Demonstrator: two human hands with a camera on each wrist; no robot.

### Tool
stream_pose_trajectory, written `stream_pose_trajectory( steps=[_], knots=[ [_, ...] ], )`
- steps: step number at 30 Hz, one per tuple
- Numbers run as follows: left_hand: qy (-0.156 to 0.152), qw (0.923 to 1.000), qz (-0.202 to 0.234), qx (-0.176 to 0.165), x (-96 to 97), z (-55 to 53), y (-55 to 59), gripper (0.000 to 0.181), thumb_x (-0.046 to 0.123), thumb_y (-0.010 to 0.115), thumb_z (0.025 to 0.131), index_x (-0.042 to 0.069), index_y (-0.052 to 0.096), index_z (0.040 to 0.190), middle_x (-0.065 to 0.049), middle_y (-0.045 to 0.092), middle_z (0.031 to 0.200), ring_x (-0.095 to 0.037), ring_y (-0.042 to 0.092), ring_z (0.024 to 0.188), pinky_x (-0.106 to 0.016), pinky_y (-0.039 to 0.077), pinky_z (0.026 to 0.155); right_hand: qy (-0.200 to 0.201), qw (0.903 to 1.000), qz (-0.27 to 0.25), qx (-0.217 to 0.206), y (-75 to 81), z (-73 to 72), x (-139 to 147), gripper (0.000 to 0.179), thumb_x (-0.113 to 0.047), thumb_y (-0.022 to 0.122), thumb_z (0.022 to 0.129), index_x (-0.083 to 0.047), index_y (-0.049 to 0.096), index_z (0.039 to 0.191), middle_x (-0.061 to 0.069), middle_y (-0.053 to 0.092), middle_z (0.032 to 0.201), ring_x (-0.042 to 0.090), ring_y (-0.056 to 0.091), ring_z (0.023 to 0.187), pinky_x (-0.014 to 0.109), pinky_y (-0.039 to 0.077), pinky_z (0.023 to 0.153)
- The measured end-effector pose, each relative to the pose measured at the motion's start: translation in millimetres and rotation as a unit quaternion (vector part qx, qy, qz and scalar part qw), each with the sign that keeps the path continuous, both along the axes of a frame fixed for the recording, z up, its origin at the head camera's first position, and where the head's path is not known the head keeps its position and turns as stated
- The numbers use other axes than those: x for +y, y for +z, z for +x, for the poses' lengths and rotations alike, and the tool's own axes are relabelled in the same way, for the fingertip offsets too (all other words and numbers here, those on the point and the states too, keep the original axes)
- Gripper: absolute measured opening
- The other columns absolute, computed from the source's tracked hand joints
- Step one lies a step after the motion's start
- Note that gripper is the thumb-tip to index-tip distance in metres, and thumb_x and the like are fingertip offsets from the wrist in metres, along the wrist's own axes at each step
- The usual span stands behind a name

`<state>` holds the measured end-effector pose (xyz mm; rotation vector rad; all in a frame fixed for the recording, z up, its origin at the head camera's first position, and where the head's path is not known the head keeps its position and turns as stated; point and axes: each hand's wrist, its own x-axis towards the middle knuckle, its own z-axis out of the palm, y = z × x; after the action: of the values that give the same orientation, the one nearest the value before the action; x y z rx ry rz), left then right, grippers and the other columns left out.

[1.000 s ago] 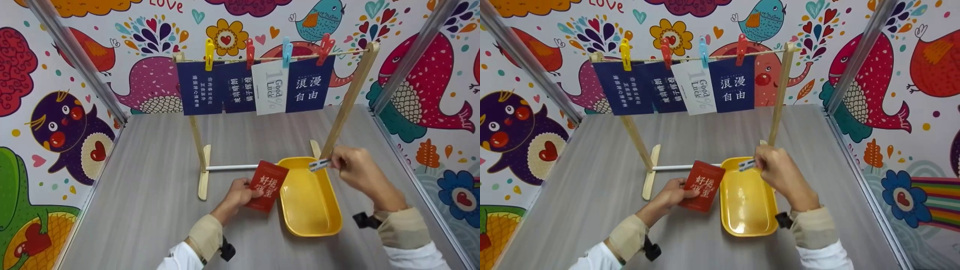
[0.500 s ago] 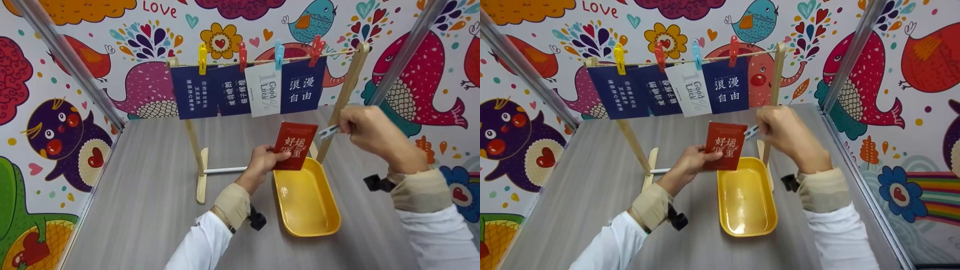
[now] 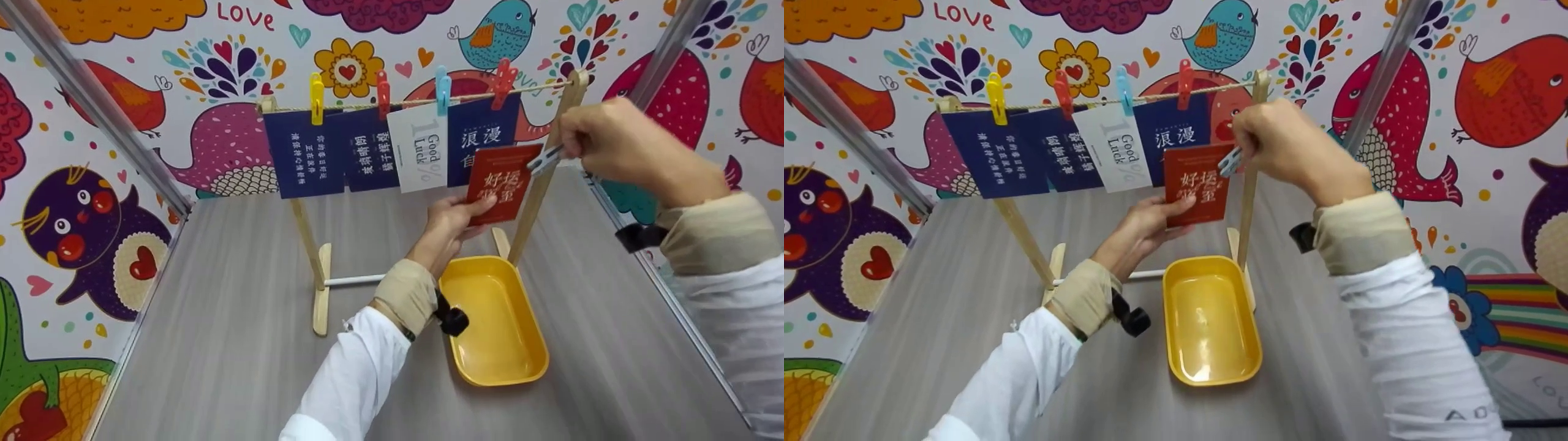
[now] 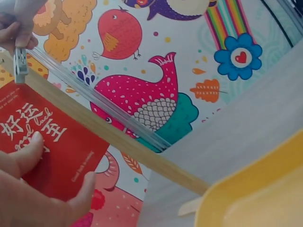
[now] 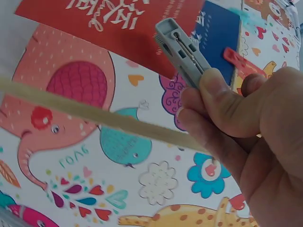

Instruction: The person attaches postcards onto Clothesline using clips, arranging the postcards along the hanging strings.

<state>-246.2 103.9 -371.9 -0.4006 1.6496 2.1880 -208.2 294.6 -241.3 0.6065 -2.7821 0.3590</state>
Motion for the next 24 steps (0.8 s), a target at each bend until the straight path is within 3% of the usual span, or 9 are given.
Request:
stream_pose_trajectory(
  steps=[8,10,12,15,19,24],
  knots=[
    [0.008,0.9998,0.003,0.019,19.4,-7.7,31.2,0.036,0.017,0.084,0.081,0.005,0.071,0.112,-0.012,0.074,0.102,-0.023,0.067,0.083,-0.042,0.062,0.083,-0.016,0.9992,0.021,0.031,41.0,-9.1,8.8,0.021,0.006,0.062,0.093,-0.006,0.058,0.075,0.013,0.066,0.082,0.023,0.059,0.082,0.000,0.035,0.063],
    [0.012,0.9996,0.010,0.023,24.0,-8.1,36.3,0.034,0.016,0.084,0.080,0.004,0.072,0.110,-0.012,0.075,0.100,-0.024,0.069,0.082,-0.042,0.061,0.085,-0.028,0.9989,0.022,0.030,49.5,-13.8,10.5,0.018,0.005,0.061,0.094,-0.002,0.058,0.077,0.019,0.067,0.090,0.030,0.060,0.087,0.010,0.051,0.072],
    [0.014,0.9996,0.008,0.025,27.7,-8.4,40.7,0.033,0.017,0.085,0.080,0.005,0.072,0.108,-0.012,0.075,0.099,-0.023,0.069,0.082,-0.041,0.061,0.085,-0.039,0.9983,0.030,0.032,56.8,-18.6,12.4,0.016,0.004,0.059,0.095,0.000,0.058,0.080,0.023,0.066,0.096,0.035,0.059,0.091,0.031,0.060,0.080],
    [0.021,0.9996,-0.001,0.020,32.0,-8.5,46.5,0.033,0.018,0.085,0.079,0.006,0.072,0.107,-0.010,0.075,0.098,-0.023,0.070,0.082,-0.040,0.062,0.084,-0.056,0.9973,0.042,0.020,67.0,-25.6,15.0,0.012,0.003,0.057,0.096,0.003,0.060,0.085,0.030,0.063,0.111,0.044,0.055,0.098,0.068,0.052,0.087],
    [0.033,0.9994,-0.003,0.013,35.3,-9.3,51.6,0.035,0.019,0.085,0.079,0.005,0.072,0.109,-0.011,0.075,0.098,-0.024,0.069,0.082,-0.039,0.062,0.082,-0.064,0.9949,0.077,0.009,76.4,-33.3,14.6,0.010,0.001,0.054,0.098,0.005,0.063,0.092,0.033,0.059,0.117,0.047,0.051,0.098,0.072,0.048,0.084],
    [0.071,0.9974,-0.002,0.012,37.6,-11.3,54.0,0.034,0.016,0.086,0.078,0.003,0.072,0.106,-0.012,0.074,0.098,-0.023,0.069,0.082,-0.039,0.062,0.080,-0.066,0.9927,0.099,0.019,78.7,-36.5,10.0,0.012,0.001,0.053,0.098,0.005,0.063,0.093,0.032,0.059,0.110,0.044,0.051,0.093,0.071,0.049,0.084]
  ],
)
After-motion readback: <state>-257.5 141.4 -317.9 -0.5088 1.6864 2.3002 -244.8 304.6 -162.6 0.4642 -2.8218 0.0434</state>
